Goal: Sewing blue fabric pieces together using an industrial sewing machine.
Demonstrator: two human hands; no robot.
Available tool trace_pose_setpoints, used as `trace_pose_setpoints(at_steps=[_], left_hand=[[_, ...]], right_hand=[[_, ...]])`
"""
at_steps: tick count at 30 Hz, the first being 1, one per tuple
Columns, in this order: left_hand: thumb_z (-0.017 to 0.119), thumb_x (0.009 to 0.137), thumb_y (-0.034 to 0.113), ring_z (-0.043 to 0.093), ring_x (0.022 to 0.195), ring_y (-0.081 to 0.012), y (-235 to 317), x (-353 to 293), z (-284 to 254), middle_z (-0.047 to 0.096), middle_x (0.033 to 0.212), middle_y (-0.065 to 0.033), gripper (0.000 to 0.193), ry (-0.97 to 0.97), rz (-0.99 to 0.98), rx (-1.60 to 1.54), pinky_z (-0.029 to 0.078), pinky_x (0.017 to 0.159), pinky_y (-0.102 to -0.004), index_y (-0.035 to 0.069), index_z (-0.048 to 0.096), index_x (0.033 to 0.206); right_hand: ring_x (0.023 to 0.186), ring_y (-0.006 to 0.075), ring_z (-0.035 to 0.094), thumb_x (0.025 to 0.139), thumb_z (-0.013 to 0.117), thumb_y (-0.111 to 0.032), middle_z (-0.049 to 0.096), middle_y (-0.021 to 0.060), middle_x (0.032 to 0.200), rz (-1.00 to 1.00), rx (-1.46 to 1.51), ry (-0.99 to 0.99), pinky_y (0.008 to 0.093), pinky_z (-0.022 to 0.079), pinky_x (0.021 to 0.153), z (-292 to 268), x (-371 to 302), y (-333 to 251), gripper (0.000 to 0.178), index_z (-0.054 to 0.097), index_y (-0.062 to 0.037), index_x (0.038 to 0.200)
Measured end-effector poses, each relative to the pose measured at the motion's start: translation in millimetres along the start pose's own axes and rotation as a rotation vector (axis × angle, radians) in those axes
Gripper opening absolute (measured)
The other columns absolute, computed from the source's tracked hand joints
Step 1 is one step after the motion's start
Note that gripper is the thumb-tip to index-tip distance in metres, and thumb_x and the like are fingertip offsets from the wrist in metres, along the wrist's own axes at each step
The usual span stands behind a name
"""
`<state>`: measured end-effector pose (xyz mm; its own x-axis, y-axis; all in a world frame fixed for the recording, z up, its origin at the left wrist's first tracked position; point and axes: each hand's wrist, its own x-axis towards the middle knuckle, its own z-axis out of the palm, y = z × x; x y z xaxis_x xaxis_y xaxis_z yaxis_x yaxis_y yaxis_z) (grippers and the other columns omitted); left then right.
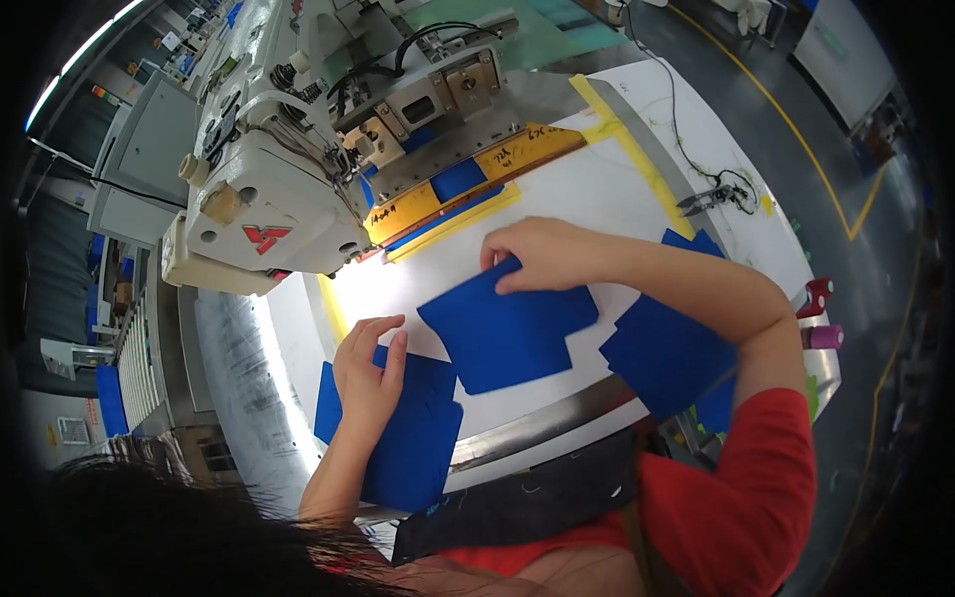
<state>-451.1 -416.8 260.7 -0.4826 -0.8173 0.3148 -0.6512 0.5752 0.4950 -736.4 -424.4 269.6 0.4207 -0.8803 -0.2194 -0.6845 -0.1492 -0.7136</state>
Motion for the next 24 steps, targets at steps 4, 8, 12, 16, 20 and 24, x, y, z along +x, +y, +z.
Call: trace_pose_setpoints(at_steps=[4, 8, 12, 16, 20, 24], left_hand=[[0.067, 0.083, 0.016, 0.064, 0.088, -0.0289, -3.6, 12.1, 3.2, 0.066, 0.096, -0.0113, 0.019, 0.03, 0.03, -0.004, 0.048, 0.077, -0.0367, 0.006, 0.066, 0.099], [0.066, 0.084, 0.018, 0.058, 0.111, -0.0311, -5.0, 24.4, 16.0, 0.061, 0.119, -0.0142, 0.028, -0.077, 0.133, 0.119, 0.046, 0.091, -0.0401, 0.005, 0.063, 0.109], [0.067, 0.083, 0.024, 0.05, 0.122, -0.0321, -11.8, 35.0, 32.3, 0.051, 0.133, -0.0152, 0.042, -0.122, 0.143, 0.21, 0.042, 0.097, -0.0427, 0.004, 0.059, 0.118], [0.069, 0.082, 0.028, 0.046, 0.126, -0.0342, -15.5, 40.9, 39.7, 0.048, 0.136, -0.0162, 0.052, -0.124, 0.141, 0.285, 0.038, 0.1, -0.0424, 0.003, 0.056, 0.125], [0.07, 0.081, 0.03, 0.045, 0.127, -0.0347, -18.3, 42.9, 41.5, 0.047, 0.137, -0.0163, 0.054, -0.117, 0.141, 0.273, 0.037, 0.1, -0.043, 0.004, 0.055, 0.126], [0.068, 0.081, 0.036, 0.047, 0.12, -0.0354, -22.5, 44.5, 41.7, 0.048, 0.136, -0.0152, 0.055, -0.107, 0.174, 0.321, 0.037, 0.1, -0.0432, 0.006, 0.057, 0.126]], right_hand=[[0.096, 0.0269, 0.063, 0.084, 0.067, -0.024, 0.067, 0.0106, 0.1, 0.004, 0.019, 0.166, 0.0354, 0.048, 0.083, 1.3, 52.2, 11.1, 0.023, 0.065, -0.007, 0.1], [0.087, 0.0255, 0.064, 0.085, 0.063, -0.024, 0.069, 0.008, 0.09, -0.025, -0.087, 0.354, 0.036, 0.05, 0.077, 8.0, 76.1, 8.9, 0.018, 0.068, -0.0083, 0.092], [0.083, 0.0255, 0.064, 0.083, 0.065, -0.024, 0.068, 0.0061, 0.085, -0.023, -0.114, 0.43, 0.0357, 0.05, 0.073, 13.9, 86.3, 11.8, 0.016, 0.067, -0.0101, 0.091], [0.082, 0.0257, 0.064, 0.081, 0.066, -0.023, 0.068, 0.0062, 0.084, -0.027, -0.131, 0.445, 0.0359, 0.05, 0.072, 10.8, 86.6, 13.2, 0.015, 0.067, -0.0101, 0.089], [0.08, 0.0258, 0.064, 0.079, 0.069, -0.024, 0.067, 0.0059, 0.082, -0.04, -0.173, 0.476, 0.0374, 0.05, 0.07, 11.1, 88.3, 15.7, 0.017, 0.062, -0.0099, 0.088], [0.076, 0.0272, 0.064, 0.078, 0.071, -0.023, 0.066, 0.0064, 0.078, -0.102, -0.212, 0.548, 0.0394, 0.049, 0.067, 12.9, 87.9, 22.3, 0.021, 0.058, -0.01, 0.087]])
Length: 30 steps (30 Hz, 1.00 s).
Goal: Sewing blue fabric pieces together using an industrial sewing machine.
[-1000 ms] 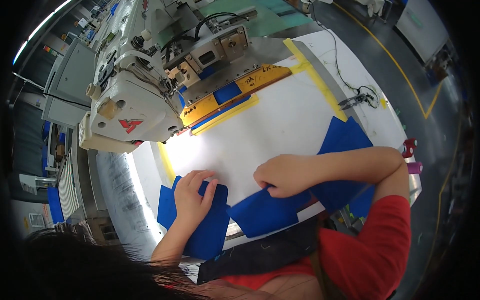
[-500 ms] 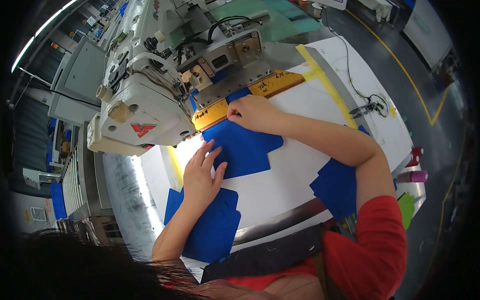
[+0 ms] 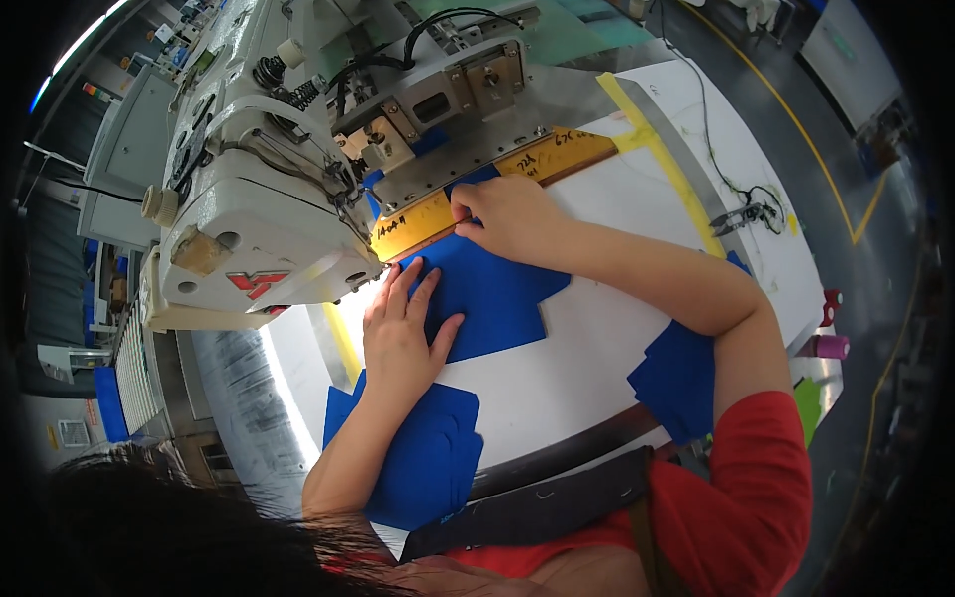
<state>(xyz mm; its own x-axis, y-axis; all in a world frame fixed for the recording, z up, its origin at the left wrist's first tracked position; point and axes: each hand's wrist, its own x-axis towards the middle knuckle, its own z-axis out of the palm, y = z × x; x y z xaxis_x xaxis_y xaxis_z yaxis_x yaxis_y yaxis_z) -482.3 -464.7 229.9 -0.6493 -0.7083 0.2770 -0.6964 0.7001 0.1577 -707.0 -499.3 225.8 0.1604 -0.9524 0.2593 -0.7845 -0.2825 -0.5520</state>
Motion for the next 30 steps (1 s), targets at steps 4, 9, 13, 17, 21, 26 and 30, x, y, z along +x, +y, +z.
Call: trace_pose_setpoints(at_steps=[4, 9, 13, 17, 21, 26, 30], left_hand=[[0.07, 0.078, 0.038, 0.05, 0.114, -0.0342, -2.1, 0.6, 0.6, 0.05, 0.133, -0.0137, 0.058, 0.034, 0.001, 0.015, 0.04, 0.094, -0.0416, 0.009, 0.057, 0.126], [0.069, 0.078, 0.041, 0.051, 0.112, -0.0323, -2.4, 1.8, 2.1, 0.049, 0.133, -0.0133, 0.059, 0.041, 0.016, 0.058, 0.04, 0.091, -0.04, 0.009, 0.057, 0.127], [0.068, 0.08, 0.042, 0.052, 0.111, -0.0324, -1.5, 1.6, 1.5, 0.05, 0.133, -0.0136, 0.059, 0.043, 0.016, 0.073, 0.04, 0.091, -0.0399, 0.009, 0.057, 0.127], [0.068, 0.08, 0.038, 0.048, 0.123, -0.0316, 1.2, 0.3, 0.5, 0.05, 0.133, -0.0141, 0.058, 0.014, -0.027, 0.06, 0.037, 0.098, -0.0402, 0.009, 0.055, 0.128], [0.068, 0.08, 0.039, 0.047, 0.123, -0.0316, 4.1, 2.4, 1.1, 0.051, 0.133, -0.014, 0.058, 0.014, -0.027, 0.057, 0.037, 0.098, -0.0404, 0.009, 0.055, 0.128], [0.068, 0.08, 0.037, 0.048, 0.123, -0.0319, 3.3, 2.0, 3.0, 0.05, 0.134, -0.0151, 0.058, 0.017, -0.021, 0.05, 0.039, 0.097, -0.0408, 0.008, 0.055, 0.128], [0.069, 0.08, 0.036, 0.049, 0.122, -0.0324, 3.5, 0.8, 1.8, 0.05, 0.134, -0.0159, 0.059, 0.009, -0.03, 0.052, 0.039, 0.097, -0.0409, 0.007, 0.055, 0.128]], right_hand=[[0.075, 0.0279, 0.064, 0.078, 0.071, -0.023, 0.065, 0.0072, 0.076, -0.04, -0.048, 0.019, 0.0401, 0.048, 0.066, -2.1, 0.8, 0.3, 0.021, 0.058, -0.0101, 0.088], [0.071, 0.0277, 0.062, 0.075, 0.075, -0.025, 0.063, 0.0069, 0.072, 0.0, -0.068, 0.024, 0.0394, 0.047, 0.066, -9.5, -1.7, 9.9, 0.024, 0.059, -0.0102, 0.086], [0.071, 0.0269, 0.06, 0.074, 0.076, -0.027, 0.061, 0.0063, 0.072, -0.022, -0.085, 0.097, 0.0369, 0.046, 0.068, -23.1, -10.3, 21.1, 0.025, 0.061, -0.0107, 0.085], [0.081, 0.0248, 0.059, 0.076, 0.075, -0.024, 0.062, 0.0056, 0.083, -0.024, -0.209, 0.045, 0.0353, 0.045, 0.073, -38.4, -16.3, 22.5, 0.022, 0.062, -0.0082, 0.085], [0.101, 0.0233, 0.057, 0.081, 0.07, -0.022, 0.062, 0.0057, 0.106, -0.423, -0.31, 0.108, 0.0368, 0.045, 0.087, -13.4, -30.9, 6.2, 0.025, 0.064, -0.0046, 0.098], [0.116, 0.0224, 0.053, 0.086, 0.064, -0.026, 0.059, 0.0078, 0.12, -0.474, -0.448, -0.014, 0.0379, 0.039, 0.101, 12.0, -38.3, -11.6, 0.037, 0.061, -0.0049, 0.116], [0.12, 0.023, 0.051, 0.089, 0.06, -0.026, 0.056, 0.0104, 0.126, -0.418, -0.486, -0.092, 0.0389, 0.038, 0.103, 6.0, -42.5, -10.3, 0.039, 0.058, -0.0031, 0.121]])
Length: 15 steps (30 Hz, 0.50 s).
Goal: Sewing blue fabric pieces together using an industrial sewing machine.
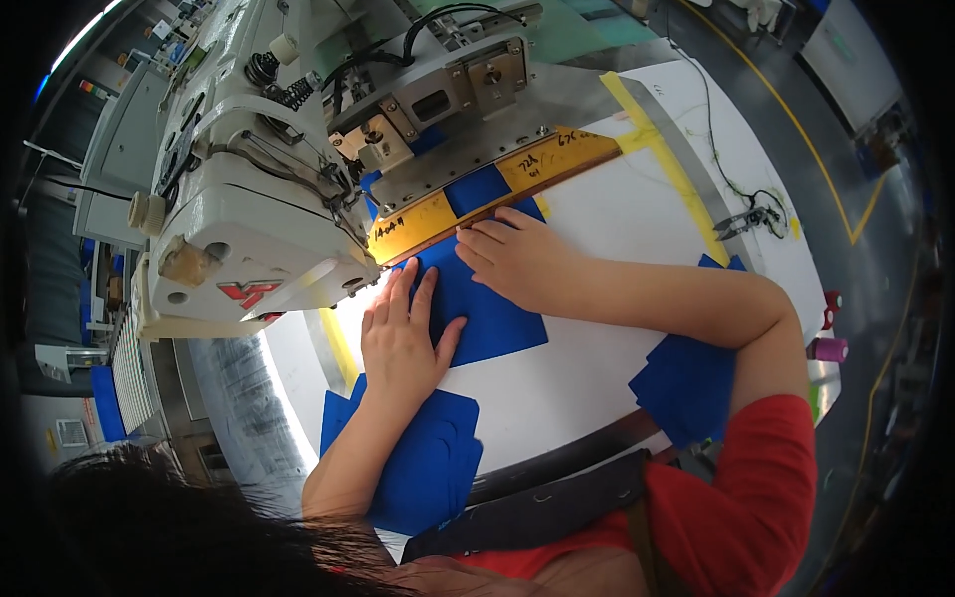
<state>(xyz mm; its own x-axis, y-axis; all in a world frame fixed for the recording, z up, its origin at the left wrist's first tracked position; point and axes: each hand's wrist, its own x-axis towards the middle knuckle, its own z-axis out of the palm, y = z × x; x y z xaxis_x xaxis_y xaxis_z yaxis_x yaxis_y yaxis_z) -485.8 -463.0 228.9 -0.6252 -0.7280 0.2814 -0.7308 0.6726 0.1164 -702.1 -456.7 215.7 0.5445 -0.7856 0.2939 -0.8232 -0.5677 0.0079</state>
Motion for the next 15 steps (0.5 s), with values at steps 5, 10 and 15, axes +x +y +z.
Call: trace_pose_setpoints(at_steps=[5, 10, 15], left_hand=[[0.063, 0.084, 0.04, 0.052, 0.115, -0.0335, 0.1, 0.9, 1.4, 0.049, 0.134, -0.019, 0.059, -0.001, 0.041, 0.018, 0.039, 0.098, -0.0404, 0.001, 0.054, 0.128], [0.064, 0.084, 0.039, 0.052, 0.115, -0.034, 0.4, 0.4, 0.8, 0.05, 0.132, -0.0202, 0.059, -0.002, 0.032, 0.007, 0.039, 0.098, -0.0407, 0.0, 0.054, 0.128], [0.064, 0.084, 0.038, 0.053, 0.113, -0.034, -0.6, -0.2, 1.2, 0.05, 0.13, -0.0215, 0.059, 0.004, 0.024, -0.009, 0.041, 0.097, -0.0408, 0.0, 0.055, 0.127]], right_hand=[[0.122, 0.0249, 0.05, 0.091, 0.058, -0.025, 0.054, 0.014, 0.129, 0.001, 0.01, 0.008, 0.0393, 0.037, 0.105, 4.9, -4.3, -0.1, 0.04, 0.057, 0.0006, 0.121], [0.123, 0.0276, 0.05, 0.094, 0.052, -0.026, 0.054, 0.0171, 0.129, -0.007, 0.029, 0.016, 0.0399, 0.035, 0.107, 6.2, -4.5, 0.3, 0.04, 0.055, 0.0029, 0.121], [0.123, 0.028, 0.05, 0.095, 0.051, -0.026, 0.054, 0.0175, 0.13, -0.002, 0.021, -0.009, 0.0394, 0.036, 0.107, 3.0, -3.6, -0.6, 0.04, 0.054, 0.0031, 0.122]])
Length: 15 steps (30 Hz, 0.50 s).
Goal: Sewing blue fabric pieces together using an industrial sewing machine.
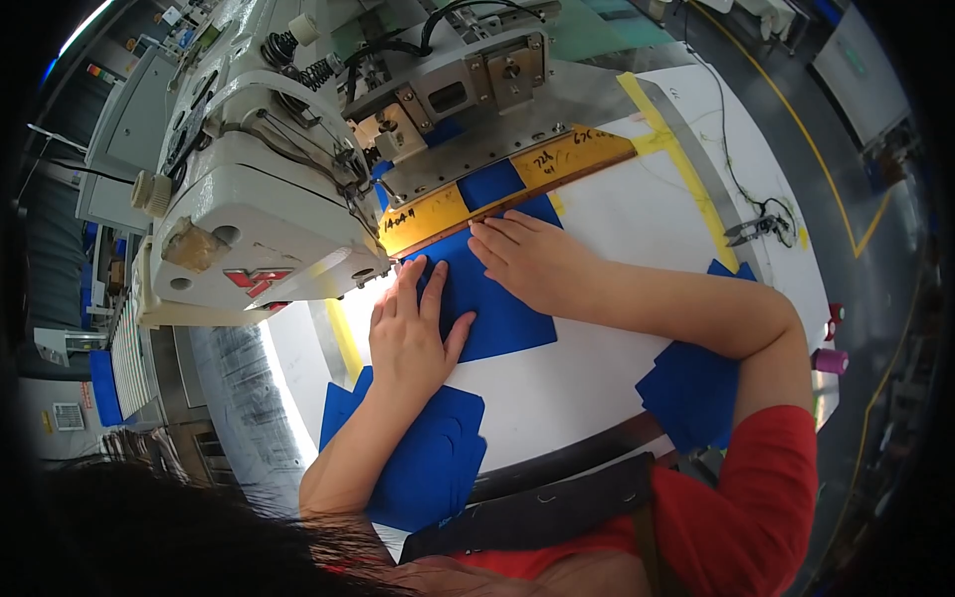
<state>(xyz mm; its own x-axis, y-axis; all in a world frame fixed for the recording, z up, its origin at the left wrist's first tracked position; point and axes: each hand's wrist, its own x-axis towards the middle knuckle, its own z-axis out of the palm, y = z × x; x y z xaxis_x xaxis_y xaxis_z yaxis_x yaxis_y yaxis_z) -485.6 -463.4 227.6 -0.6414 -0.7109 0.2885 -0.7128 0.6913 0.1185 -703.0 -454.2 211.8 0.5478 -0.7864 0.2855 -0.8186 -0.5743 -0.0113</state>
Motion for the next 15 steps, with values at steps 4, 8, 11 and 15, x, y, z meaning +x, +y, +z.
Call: trace_pose_setpoints(at_steps=[4, 8, 11, 15], left_hand=[[0.065, 0.083, 0.038, 0.054, 0.112, -0.0336, 0.2, 1.5, -2.2, 0.051, 0.129, -0.0215, 0.059, -0.005, 0.008, 0.006, 0.043, 0.095, -0.0403, 0.0, 0.055, 0.126], [0.072, 0.077, 0.033, 0.057, 0.109, -0.0343, 1.9, 2.7, -3.5, 0.052, 0.127, -0.0198, 0.058, -0.001, -0.01, -0.014, 0.045, 0.092, -0.041, 0.002, 0.057, 0.124], [0.066, 0.082, 0.037, 0.055, 0.111, -0.0332, -0.1, 2.2, -4.1, 0.052, 0.128, -0.0211, 0.058, -0.01, 0.005, 0.003, 0.044, 0.092, -0.0395, 0.0, 0.057, 0.125], [0.067, 0.082, 0.037, 0.056, 0.11, -0.0333, 0.5, 1.9, -3.9, 0.052, 0.128, -0.021, 0.058, -0.024, -0.008, 0.0, 0.044, 0.092, -0.0392, 0.001, 0.057, 0.125]], right_hand=[[0.123, 0.0281, 0.05, 0.095, 0.051, -0.026, 0.054, 0.0177, 0.13, 0.0, 0.003, 0.0, 0.0394, 0.036, 0.107, -0.5, -0.2, 0.8, 0.04, 0.054, 0.0031, 0.123], [0.124, 0.0254, 0.05, 0.092, 0.056, -0.024, 0.054, 0.0158, 0.13, 0.002, -0.016, -0.011, 0.0388, 0.037, 0.106, -0.9, -1.3, 1.9, 0.04, 0.055, 0.0011, 0.124], [0.124, 0.0259, 0.05, 0.092, 0.056, -0.024, 0.054, 0.0159, 0.131, -0.004, -0.014, -0.01, 0.0389, 0.037, 0.106, -1.0, -0.5, 1.4, 0.041, 0.055, 0.001, 0.124], [0.124, 0.0264, 0.05, 0.093, 0.056, -0.024, 0.054, 0.0161, 0.131, -0.012, -0.015, -0.008, 0.0391, 0.037, 0.106, -1.5, 0.1, 1.1, 0.04, 0.054, 0.0012, 0.124]])
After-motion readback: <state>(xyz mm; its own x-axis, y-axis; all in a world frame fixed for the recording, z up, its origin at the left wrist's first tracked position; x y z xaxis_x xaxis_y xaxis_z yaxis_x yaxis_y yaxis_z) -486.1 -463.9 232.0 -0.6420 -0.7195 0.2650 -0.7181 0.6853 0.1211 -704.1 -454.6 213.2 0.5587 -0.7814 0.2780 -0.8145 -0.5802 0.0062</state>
